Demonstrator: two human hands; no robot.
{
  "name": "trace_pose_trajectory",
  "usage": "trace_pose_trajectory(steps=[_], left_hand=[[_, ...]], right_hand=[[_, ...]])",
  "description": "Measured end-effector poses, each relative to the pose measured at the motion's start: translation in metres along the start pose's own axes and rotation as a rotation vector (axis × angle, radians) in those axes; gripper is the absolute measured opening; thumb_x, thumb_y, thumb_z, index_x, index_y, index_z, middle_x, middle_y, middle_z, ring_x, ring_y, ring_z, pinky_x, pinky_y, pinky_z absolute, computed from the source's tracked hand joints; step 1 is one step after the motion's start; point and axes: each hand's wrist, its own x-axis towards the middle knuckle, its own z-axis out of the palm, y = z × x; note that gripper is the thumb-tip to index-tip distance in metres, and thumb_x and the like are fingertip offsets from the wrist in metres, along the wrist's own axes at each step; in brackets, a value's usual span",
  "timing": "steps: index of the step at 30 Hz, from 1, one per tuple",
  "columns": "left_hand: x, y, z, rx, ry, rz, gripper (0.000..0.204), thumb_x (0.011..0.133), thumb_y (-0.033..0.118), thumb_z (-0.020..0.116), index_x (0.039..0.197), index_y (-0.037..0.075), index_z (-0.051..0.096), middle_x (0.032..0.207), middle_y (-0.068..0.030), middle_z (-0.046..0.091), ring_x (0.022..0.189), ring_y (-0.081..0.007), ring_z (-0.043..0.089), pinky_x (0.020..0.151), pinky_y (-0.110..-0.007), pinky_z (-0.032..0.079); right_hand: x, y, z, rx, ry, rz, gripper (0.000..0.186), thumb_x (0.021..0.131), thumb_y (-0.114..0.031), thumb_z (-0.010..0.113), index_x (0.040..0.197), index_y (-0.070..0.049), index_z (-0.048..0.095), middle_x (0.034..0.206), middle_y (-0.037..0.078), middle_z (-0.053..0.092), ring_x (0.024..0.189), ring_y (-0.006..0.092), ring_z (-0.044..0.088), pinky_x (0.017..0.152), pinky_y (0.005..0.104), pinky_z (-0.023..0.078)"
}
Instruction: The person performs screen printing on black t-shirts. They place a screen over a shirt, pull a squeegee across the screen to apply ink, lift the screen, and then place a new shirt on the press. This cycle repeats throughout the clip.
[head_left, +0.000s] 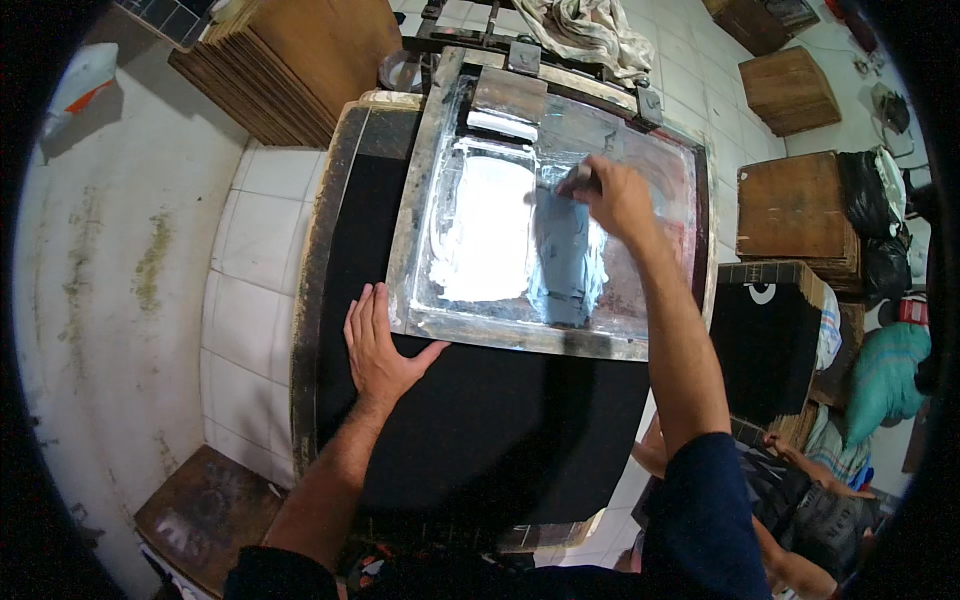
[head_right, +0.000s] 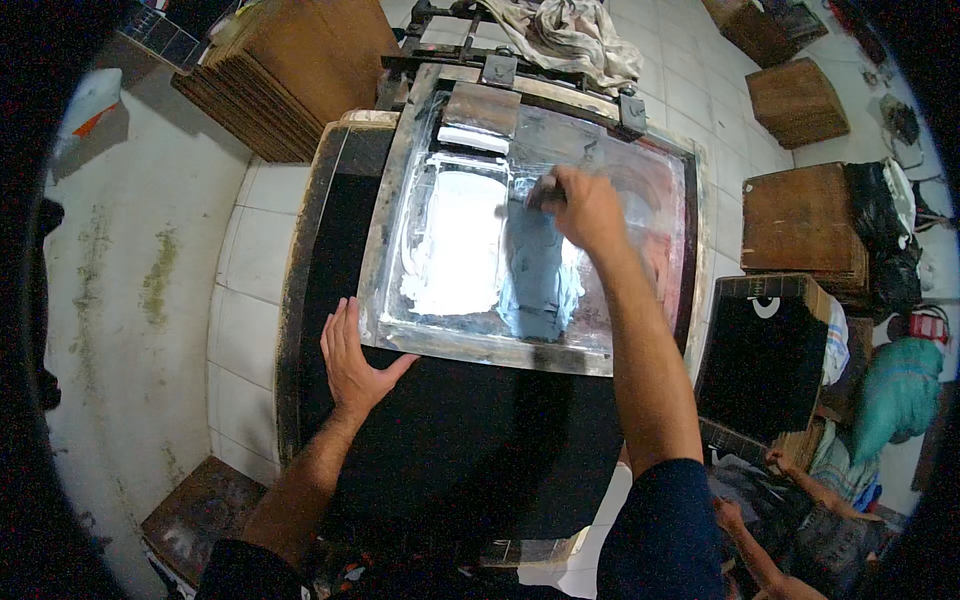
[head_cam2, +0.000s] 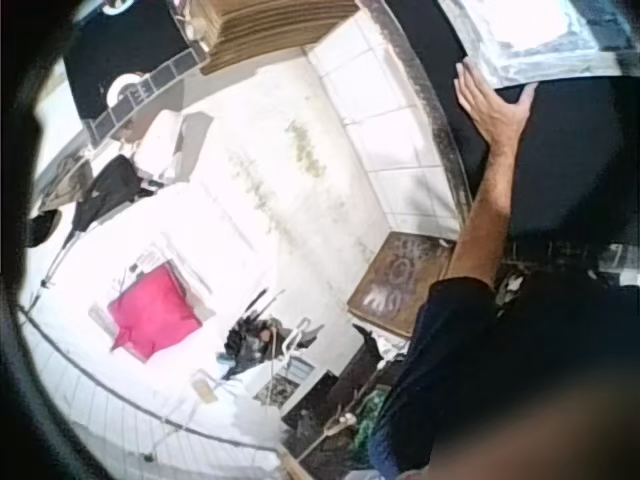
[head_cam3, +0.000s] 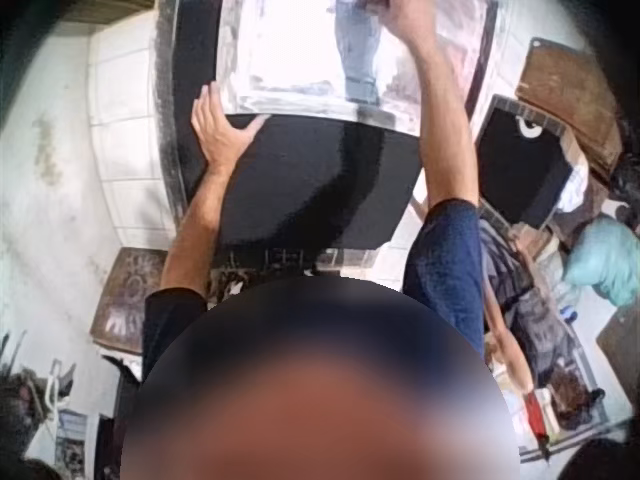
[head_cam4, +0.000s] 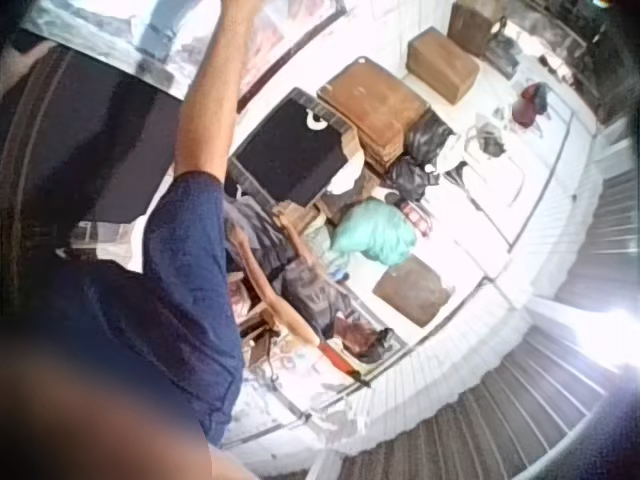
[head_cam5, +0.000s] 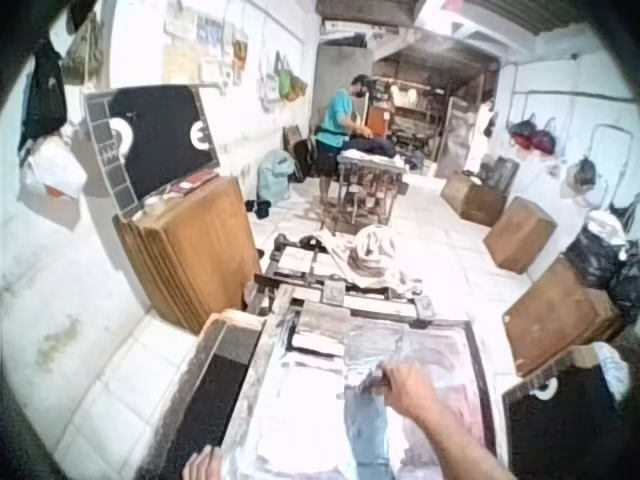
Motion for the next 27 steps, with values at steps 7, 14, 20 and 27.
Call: trace_pose_trajectory(steps=[7,14,20,27], left_hand=[[0.001,0.004,-0.001,0.003,-0.019,-0.014,0.119,0.074,0.059,0.088,0.157,-0.003,0.030,0.154,-0.0250,0.042,0.150,-0.0353,0.035,0.125,-0.057,0.024],[0.000,0.000,0.003,-0.024,0.002,0.006,0.120,0.072,0.053,0.091,0.158,-0.001,0.028,0.157,-0.0260,0.037,0.148,-0.0393,0.035,0.123,-0.060,0.024],[0.001,0.002,0.001,0.002,-0.003,-0.003,0.118,0.073,0.055,0.090,0.157,-0.002,0.030,0.155,-0.0260,0.040,0.149,-0.0372,0.036,0.124,-0.058,0.024],[0.000,0.002,0.003,0.040,0.013,0.014,0.118,0.074,0.057,0.089,0.157,-0.004,0.030,0.154,-0.0264,0.041,0.149,-0.0363,0.036,0.124,-0.058,0.025]], right_hand=[[-0.072,-0.008,-0.012,0.078,-0.087,-0.026,0.029,0.081,-0.012,0.079,0.108,-0.009,0.069,0.096,0.019,0.073,0.090,0.0419,0.070,0.075,0.0513,0.053],[0.006,0.005,0.009,-0.047,0.107,-0.025,0.029,0.083,-0.015,0.080,0.106,-0.005,0.067,0.098,0.021,0.073,0.091,0.0441,0.070,0.076,0.0511,0.053],[-0.077,-0.027,-0.014,0.054,-0.065,-0.046,0.016,0.081,-0.005,0.077,0.096,-0.009,0.073,0.090,0.020,0.073,0.087,0.0408,0.071,0.075,0.0497,0.053],[0.012,0.004,0.000,0.041,0.109,-0.045,0.023,0.083,-0.014,0.079,0.102,-0.006,0.068,0.096,0.019,0.074,0.094,0.0430,0.070,0.079,0.0492,0.054]])
